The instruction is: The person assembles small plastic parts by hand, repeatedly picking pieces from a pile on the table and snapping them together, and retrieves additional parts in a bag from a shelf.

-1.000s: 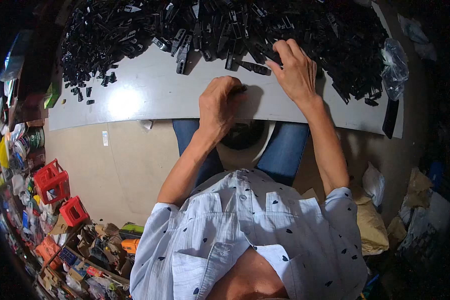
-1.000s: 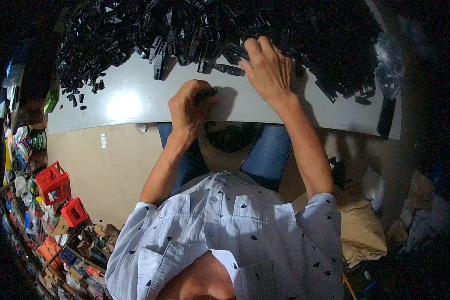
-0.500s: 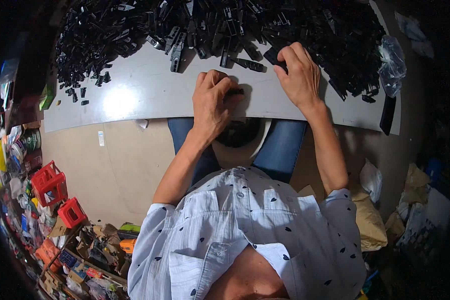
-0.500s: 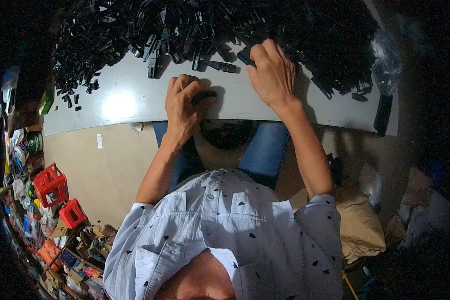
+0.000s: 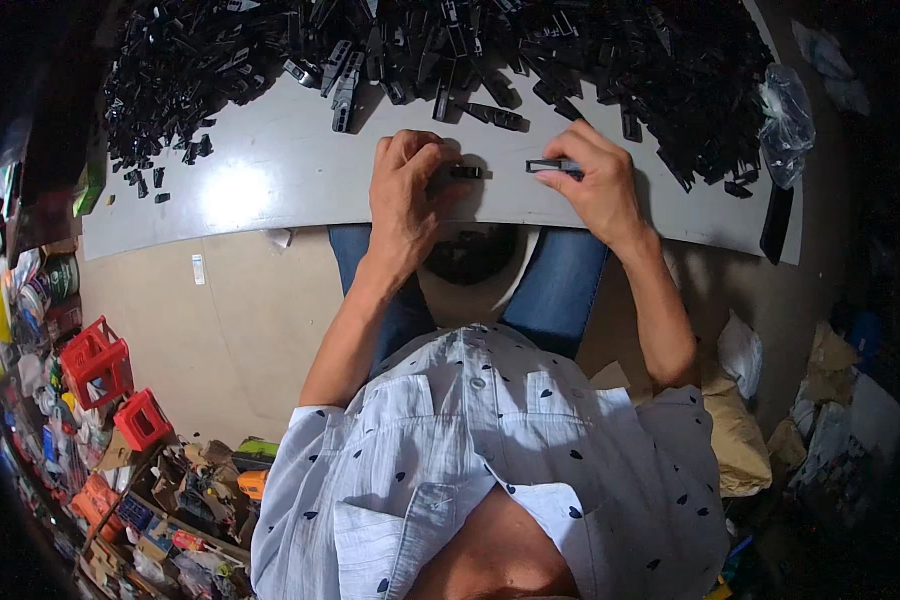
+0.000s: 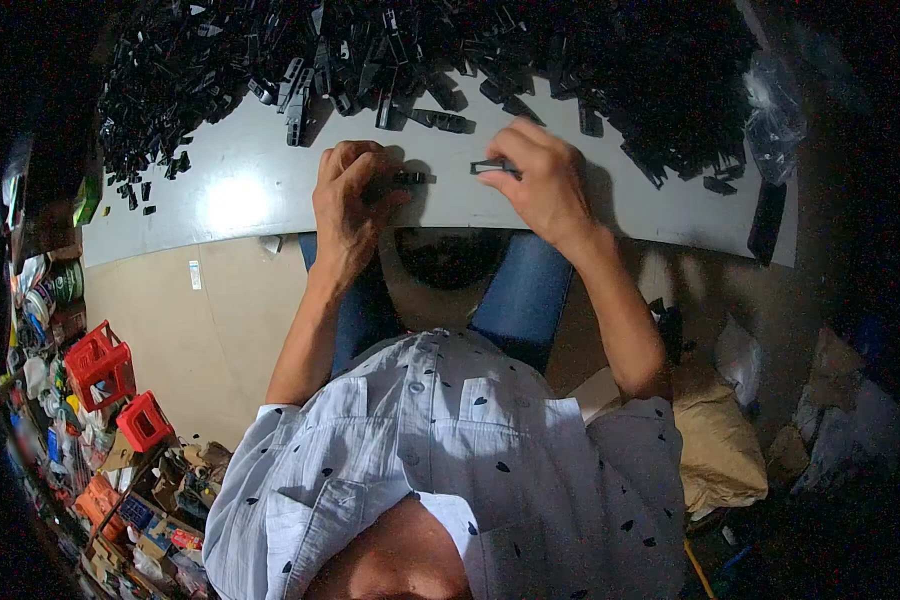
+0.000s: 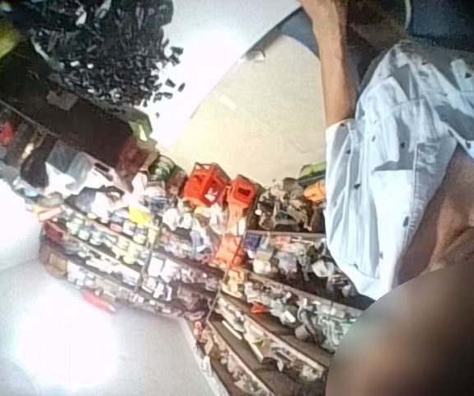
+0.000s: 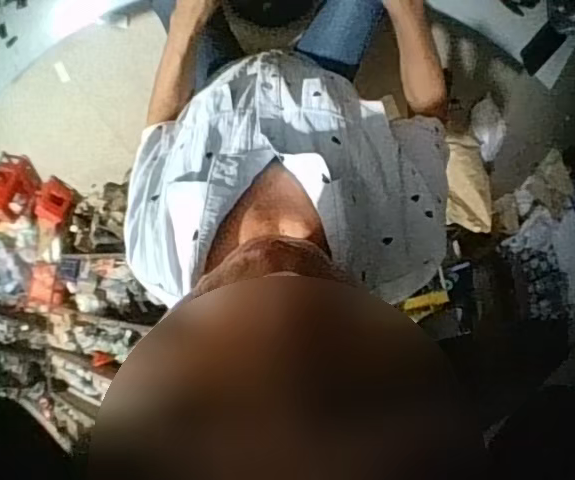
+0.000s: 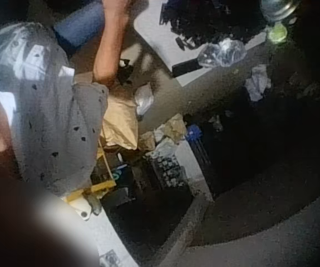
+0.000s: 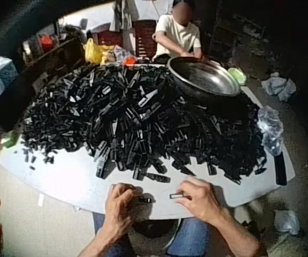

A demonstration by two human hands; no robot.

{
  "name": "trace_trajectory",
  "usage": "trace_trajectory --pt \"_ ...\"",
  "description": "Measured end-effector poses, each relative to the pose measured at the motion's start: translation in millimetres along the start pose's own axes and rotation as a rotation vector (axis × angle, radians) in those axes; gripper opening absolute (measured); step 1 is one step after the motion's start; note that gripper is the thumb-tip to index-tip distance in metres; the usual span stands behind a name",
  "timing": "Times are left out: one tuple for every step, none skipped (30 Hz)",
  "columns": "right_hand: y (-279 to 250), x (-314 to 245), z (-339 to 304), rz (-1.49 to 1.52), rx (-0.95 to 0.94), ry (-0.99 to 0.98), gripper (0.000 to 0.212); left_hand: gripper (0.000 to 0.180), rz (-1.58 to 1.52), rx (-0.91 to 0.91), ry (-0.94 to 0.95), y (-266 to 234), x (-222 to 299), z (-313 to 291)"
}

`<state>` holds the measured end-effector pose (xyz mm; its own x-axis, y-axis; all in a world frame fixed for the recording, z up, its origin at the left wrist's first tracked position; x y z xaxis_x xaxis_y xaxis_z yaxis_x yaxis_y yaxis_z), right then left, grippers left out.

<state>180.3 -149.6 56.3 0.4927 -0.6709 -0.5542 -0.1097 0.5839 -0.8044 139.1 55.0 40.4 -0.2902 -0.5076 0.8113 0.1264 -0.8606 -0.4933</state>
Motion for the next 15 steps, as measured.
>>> trace_trajectory --pt "-3 -10 0 -0.198 -0.049 -0.057 0.025 0.036 -0.006 0.013 0.001 0 1 1" --pt "-6 -14 1 -0.196 -0.053 -0.058 0.025 0.036 -0.006 0.014 -0.003 -1 3 1" --pt "-6 -17 2 -0.270 -0.100 -0.049 0.025 0.036 0.002 0.012 0.000 -3 5 2" --pt "-4 -17 1 -0.345 -0.147 -0.039 0.025 0.036 0.008 0.009 0.006 -2 5 1" --pt "-2 -18 2 -0.346 -0.151 -0.038 0.025 0.036 0.006 0.008 0.003 -1 4 1" --pt "1 -21 4 -0.311 -0.150 -0.067 0.025 0.036 0.019 -0.001 0.002 1 2 1" --pt "4 -25 6 -0.276 -0.148 -0.097 0.026 0.036 0.033 -0.009 0.003 2 1 1" --pt "7 -27 7 -0.275 -0.151 -0.098 0.026 0.036 0.033 -0.008 0.000 2 2 1" --pt "9 -29 8 -0.236 -0.150 -0.089 0.026 0.035 0.027 -0.001 0.003 3 4 2" --pt "10 -31 9 -0.198 -0.147 -0.081 0.026 0.035 0.020 0.006 0.009 2 6 3" --pt "11 -31 9 -0.199 -0.147 -0.083 0.026 0.035 0.020 0.008 0.009 1 9 5" --pt "10 -30 9 -0.176 -0.104 -0.086 0.026 0.033 0.038 0.022 0.011 -1 13 5" --pt "9 -29 8 -0.151 -0.063 -0.090 0.025 0.030 0.058 0.035 0.011 -2 15 4" --pt "10 -27 7 -0.150 -0.064 -0.091 0.025 0.030 0.059 0.036 0.010 -2 17 3" --pt "9 -24 5 -0.136 -0.038 -0.072 0.024 0.028 0.151 0.004 0.032 1 19 1"
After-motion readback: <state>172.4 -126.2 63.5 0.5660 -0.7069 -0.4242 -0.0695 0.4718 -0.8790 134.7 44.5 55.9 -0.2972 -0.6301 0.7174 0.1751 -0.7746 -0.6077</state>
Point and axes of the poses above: each hand's wrist, its own z-axis towards the middle knuckle, its own y-axis out of the palm, x = y × z, the point moved 5 cm from there along z, towards the middle knuckle, and after that the axes turned 6 degrees about -z, right-handed, at the moved point
